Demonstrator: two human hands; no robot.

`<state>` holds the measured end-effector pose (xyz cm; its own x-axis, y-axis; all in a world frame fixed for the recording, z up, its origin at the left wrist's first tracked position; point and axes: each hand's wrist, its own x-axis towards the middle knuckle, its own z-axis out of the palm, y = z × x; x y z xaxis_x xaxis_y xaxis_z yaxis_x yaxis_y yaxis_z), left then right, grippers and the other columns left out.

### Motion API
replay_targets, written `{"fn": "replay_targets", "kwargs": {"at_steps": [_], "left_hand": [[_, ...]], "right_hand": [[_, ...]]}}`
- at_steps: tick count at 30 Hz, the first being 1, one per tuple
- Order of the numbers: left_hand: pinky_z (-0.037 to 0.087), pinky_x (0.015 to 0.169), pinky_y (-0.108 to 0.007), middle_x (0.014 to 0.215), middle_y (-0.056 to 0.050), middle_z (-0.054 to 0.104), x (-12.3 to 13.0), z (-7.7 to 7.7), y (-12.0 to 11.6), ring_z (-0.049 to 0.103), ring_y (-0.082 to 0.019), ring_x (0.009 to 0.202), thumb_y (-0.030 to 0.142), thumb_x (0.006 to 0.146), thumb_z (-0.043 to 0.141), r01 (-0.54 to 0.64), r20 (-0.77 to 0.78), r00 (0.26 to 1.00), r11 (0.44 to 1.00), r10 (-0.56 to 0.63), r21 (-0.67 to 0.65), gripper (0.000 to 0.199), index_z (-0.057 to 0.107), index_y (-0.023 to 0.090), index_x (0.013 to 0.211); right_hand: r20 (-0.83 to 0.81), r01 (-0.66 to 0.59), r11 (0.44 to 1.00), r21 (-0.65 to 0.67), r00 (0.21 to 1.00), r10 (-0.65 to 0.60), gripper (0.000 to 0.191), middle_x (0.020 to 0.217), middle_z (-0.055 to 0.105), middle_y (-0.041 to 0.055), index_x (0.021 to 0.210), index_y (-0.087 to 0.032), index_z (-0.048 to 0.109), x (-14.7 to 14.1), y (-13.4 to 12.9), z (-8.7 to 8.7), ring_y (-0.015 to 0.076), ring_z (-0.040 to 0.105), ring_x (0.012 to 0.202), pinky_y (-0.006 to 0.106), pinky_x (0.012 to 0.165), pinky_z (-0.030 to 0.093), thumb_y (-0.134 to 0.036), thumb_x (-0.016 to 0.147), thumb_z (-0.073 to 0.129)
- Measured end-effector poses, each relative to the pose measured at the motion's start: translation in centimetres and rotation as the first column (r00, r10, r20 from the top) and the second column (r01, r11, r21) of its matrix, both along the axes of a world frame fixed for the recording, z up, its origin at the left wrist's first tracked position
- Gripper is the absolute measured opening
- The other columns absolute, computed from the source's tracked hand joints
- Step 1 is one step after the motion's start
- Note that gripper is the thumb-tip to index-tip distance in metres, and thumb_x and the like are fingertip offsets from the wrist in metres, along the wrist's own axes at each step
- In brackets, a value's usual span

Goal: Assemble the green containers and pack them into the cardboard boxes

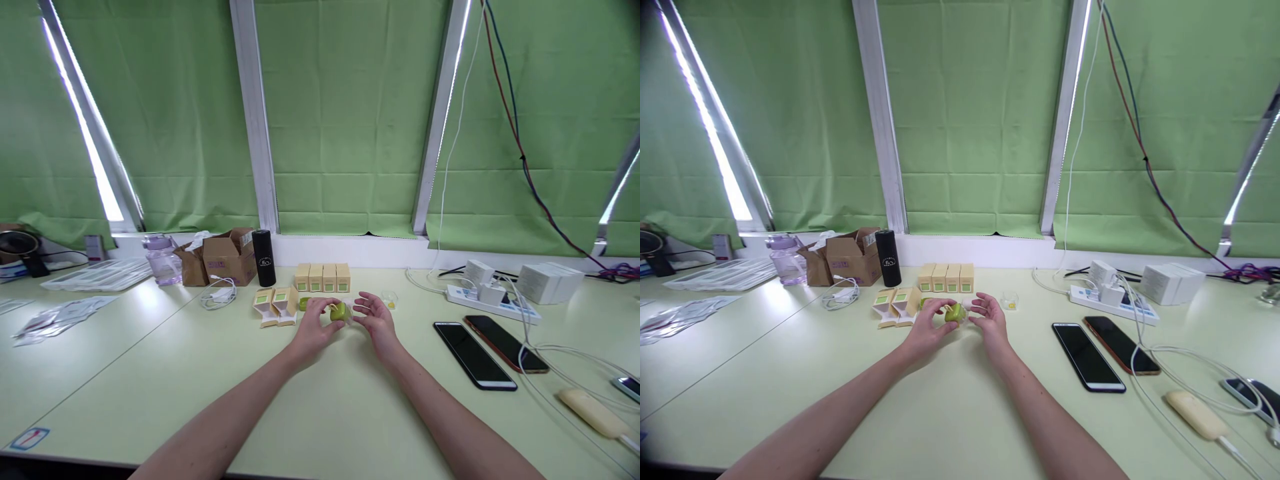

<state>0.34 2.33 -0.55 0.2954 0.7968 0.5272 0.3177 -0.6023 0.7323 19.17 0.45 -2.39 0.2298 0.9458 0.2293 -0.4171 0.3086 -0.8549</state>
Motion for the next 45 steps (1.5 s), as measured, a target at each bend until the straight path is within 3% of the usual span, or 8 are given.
{"fn": "replay_targets", "kwargs": {"at_steps": [5,21,27,30,34,39,45], "left_hand": [[0.044,0.107,-0.050,0.114,-0.008,0.067,-0.1,-0.1,-0.5,0.053,-0.031,0.120,0.025,0.076,0.083,-0.022,-0.109,0.994,0.999,0.018,-0.035,0.039,0.072,0.026,0.113],[0.043,0.098,-0.050,0.108,-0.009,0.072,-0.2,-0.2,-0.7,0.051,-0.037,0.117,0.035,0.074,0.082,-0.013,-0.351,0.936,0.998,0.034,0.061,0.039,0.074,0.025,0.111],[0.042,0.093,-0.047,0.099,-0.008,0.073,-0.6,1.0,-0.1,0.055,-0.034,0.109,0.051,0.089,0.065,-0.166,-0.374,0.903,0.974,0.212,0.152,0.035,0.071,0.026,0.114],[0.040,0.090,-0.046,0.084,-0.009,0.073,-2.1,2.2,1.0,0.057,-0.034,0.099,0.046,0.093,0.059,-0.336,-0.417,0.811,0.910,0.411,0.245,0.026,0.072,0.024,0.101],[0.035,0.092,-0.050,0.089,-0.017,0.075,-4.7,3.3,2.3,0.054,-0.039,0.104,0.037,0.091,0.059,-0.442,-0.505,0.638,0.814,0.581,0.378,0.021,0.073,0.021,0.089],[0.033,0.091,-0.052,0.085,-0.023,0.074,-6.2,3.5,3.0,0.055,-0.041,0.104,0.036,0.091,0.053,-0.443,-0.615,0.497,0.788,0.613,0.427,0.030,0.076,0.019,0.082],[0.033,0.095,-0.052,0.081,-0.021,0.075,-6.2,3.3,3.2,0.059,-0.041,0.107,0.033,0.089,0.055,-0.464,-0.673,0.480,0.814,0.563,0.350,0.030,0.076,0.019,0.072]], "right_hand": [[0.062,0.144,0.988,-0.054,0.988,-0.141,0.052,0.095,0.069,0.0029,0.101,-0.025,0.071,0.6,0.7,-0.5,0.0245,0.062,0.094,0.039,0.076,0.058,-0.009,0.051,0.068],[0.112,0.164,0.986,-0.029,0.981,-0.160,0.052,0.090,0.069,0.0009,0.102,-0.025,0.070,0.4,0.6,-0.6,0.0250,0.062,0.093,0.038,0.077,0.054,-0.009,0.052,0.070],[0.099,0.158,0.987,-0.019,0.983,-0.156,0.052,0.092,0.069,0.0013,0.103,-0.026,0.070,0.5,0.7,-0.9,0.0254,0.062,0.094,0.039,0.079,0.054,-0.009,0.053,0.070],[0.101,0.169,0.985,-0.019,0.981,-0.166,0.051,0.091,0.069,0.0012,0.102,-0.026,0.071,0.5,0.7,-0.9,0.0255,0.062,0.093,0.040,0.078,0.055,-0.009,0.054,0.071],[0.120,0.176,0.984,-0.023,0.978,-0.172,0.052,0.092,0.069,0.0017,0.104,-0.026,0.070,0.4,0.6,-1.0,0.0259,0.062,0.094,0.039,0.078,0.055,-0.011,0.054,0.072],[0.142,0.186,0.982,-0.020,0.973,-0.181,0.052,0.094,0.069,0.0019,0.107,-0.027,0.070,0.2,0.4,-1.0,0.0258,0.061,0.096,0.040,0.079,0.055,-0.014,0.057,0.071],[0.147,0.180,0.984,-0.009,0.973,-0.177,0.051,0.093,0.069,0.0018,0.107,-0.027,0.070,0.2,0.4,-1.1,0.0253,0.062,0.095,0.039,0.078,0.055,-0.013,0.058,0.070]]}}
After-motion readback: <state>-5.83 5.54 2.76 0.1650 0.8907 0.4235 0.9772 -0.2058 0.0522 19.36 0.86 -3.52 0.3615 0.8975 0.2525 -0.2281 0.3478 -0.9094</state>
